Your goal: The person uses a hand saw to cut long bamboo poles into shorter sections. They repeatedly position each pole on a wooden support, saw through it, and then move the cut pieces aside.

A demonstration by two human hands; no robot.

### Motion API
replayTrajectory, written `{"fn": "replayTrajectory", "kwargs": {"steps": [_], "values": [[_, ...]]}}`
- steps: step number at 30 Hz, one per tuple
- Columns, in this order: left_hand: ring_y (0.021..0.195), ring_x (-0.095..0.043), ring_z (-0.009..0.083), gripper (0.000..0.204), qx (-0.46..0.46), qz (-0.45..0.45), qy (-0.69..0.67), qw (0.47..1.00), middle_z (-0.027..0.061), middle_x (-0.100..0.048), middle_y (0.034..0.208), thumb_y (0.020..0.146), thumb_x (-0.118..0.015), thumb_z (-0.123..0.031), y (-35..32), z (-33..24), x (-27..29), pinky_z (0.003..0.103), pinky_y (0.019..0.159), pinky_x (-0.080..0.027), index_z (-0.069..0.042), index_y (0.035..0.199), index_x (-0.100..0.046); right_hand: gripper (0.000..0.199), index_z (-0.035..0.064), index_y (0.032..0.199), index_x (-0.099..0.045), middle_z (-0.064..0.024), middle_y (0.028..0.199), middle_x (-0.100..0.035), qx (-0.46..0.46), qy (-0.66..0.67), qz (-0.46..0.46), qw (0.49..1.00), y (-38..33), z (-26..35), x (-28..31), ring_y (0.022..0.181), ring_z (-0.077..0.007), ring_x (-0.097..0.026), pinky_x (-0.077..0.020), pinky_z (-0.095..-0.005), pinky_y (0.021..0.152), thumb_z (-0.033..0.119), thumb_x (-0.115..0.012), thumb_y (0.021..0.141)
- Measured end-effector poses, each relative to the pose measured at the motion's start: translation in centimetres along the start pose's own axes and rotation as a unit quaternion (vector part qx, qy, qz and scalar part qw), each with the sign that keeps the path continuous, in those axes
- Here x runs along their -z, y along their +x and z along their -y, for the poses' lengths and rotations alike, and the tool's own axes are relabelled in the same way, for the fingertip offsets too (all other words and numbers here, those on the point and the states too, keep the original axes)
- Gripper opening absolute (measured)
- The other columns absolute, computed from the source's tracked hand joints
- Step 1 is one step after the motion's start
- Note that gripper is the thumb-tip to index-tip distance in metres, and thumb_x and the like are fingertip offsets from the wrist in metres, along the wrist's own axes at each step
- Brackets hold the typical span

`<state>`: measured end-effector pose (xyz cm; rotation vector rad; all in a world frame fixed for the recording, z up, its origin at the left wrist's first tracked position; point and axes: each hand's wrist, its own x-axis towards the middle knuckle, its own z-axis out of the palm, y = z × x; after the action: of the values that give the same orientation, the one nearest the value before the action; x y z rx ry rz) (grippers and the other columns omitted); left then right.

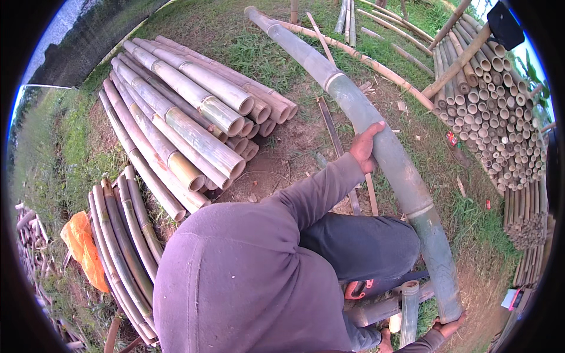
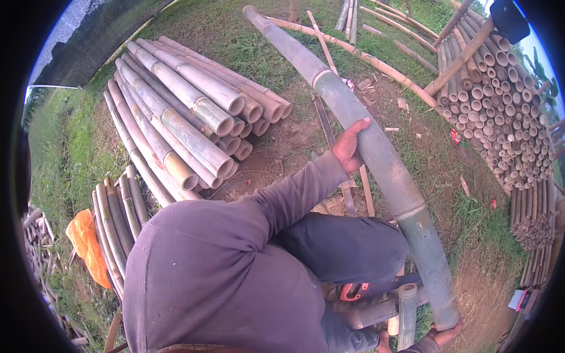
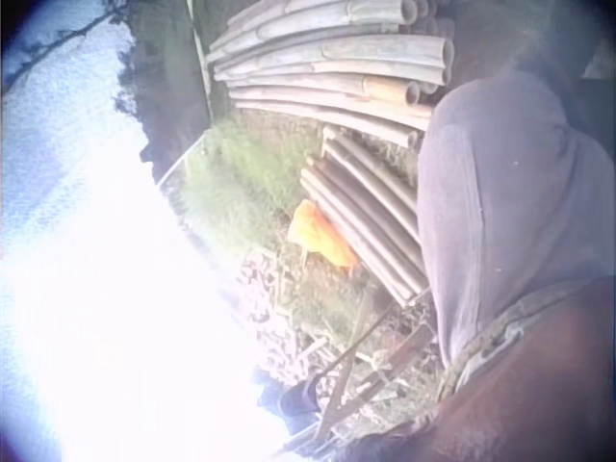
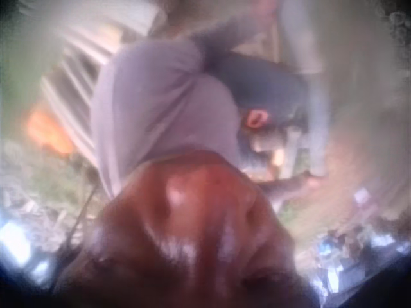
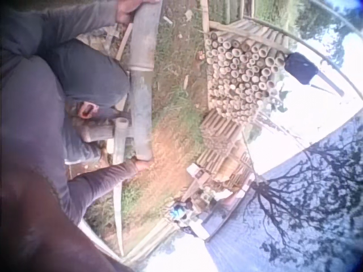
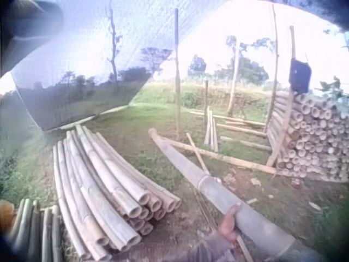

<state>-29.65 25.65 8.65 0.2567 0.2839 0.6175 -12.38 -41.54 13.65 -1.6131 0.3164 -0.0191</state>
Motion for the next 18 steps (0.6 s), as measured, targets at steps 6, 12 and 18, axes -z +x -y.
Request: {"fn": "replayTrajectory", "kwargs": {"steps": [6, 12, 18], "values": [[0.122, -0.065, 0.0366, 0.057, -0.137, 0.008, -0.009, 0.990, 0.0177, -0.064, 0.130, 0.101, -0.073, -0.038, -3.5, -13.6, -0.1, 0.058, 0.112, -0.050, -0.004, 0.142, -0.051, 0.064, 0.0086, 0.142, -0.058, -0.0107, 0.133, -0.067, 0.050, -0.015, 0.163, 0.985, -0.9, 7.5, -12.3, 0.105, -0.0251, -0.072, -0.0495, -0.0287, 0.050, 0.061, -0.048, 0.107], [0.117, -0.068, 0.0338, 0.052, -0.313, -0.064, 0.017, 0.947, 0.0151, -0.068, 0.126, 0.104, -0.072, -0.042, -9.7, -29.4, 3.7, 0.056, 0.108, -0.054, -0.005, 0.137, -0.057, 0.058, 0.0077, 0.140, -0.055, -0.0111, 0.124, -0.068, 0.116, 0.033, 0.303, 0.945, -16.4, 9.5, -28.4, 0.094, -0.0222, -0.072, -0.0527, -0.0304, 0.053, 0.057, -0.045, 0.111], [0.113, -0.072, 0.0359, 0.064, -0.459, -0.216, 0.114, 0.854, 0.0205, -0.070, 0.128, 0.099, -0.078, -0.038, -14.1, -52.2, 16.3, 0.052, 0.105, -0.058, 0.006, 0.139, -0.056, 0.069, 0.0044, 0.153, -0.042, -0.0173, 0.143, -0.056, 0.103, 0.075, 0.496, 0.859, -35.0, 4.5, -41.5, 0.123, -0.0299, -0.063, -0.0557, -0.0422, 0.093, 0.056, -0.054, 0.109]]}}
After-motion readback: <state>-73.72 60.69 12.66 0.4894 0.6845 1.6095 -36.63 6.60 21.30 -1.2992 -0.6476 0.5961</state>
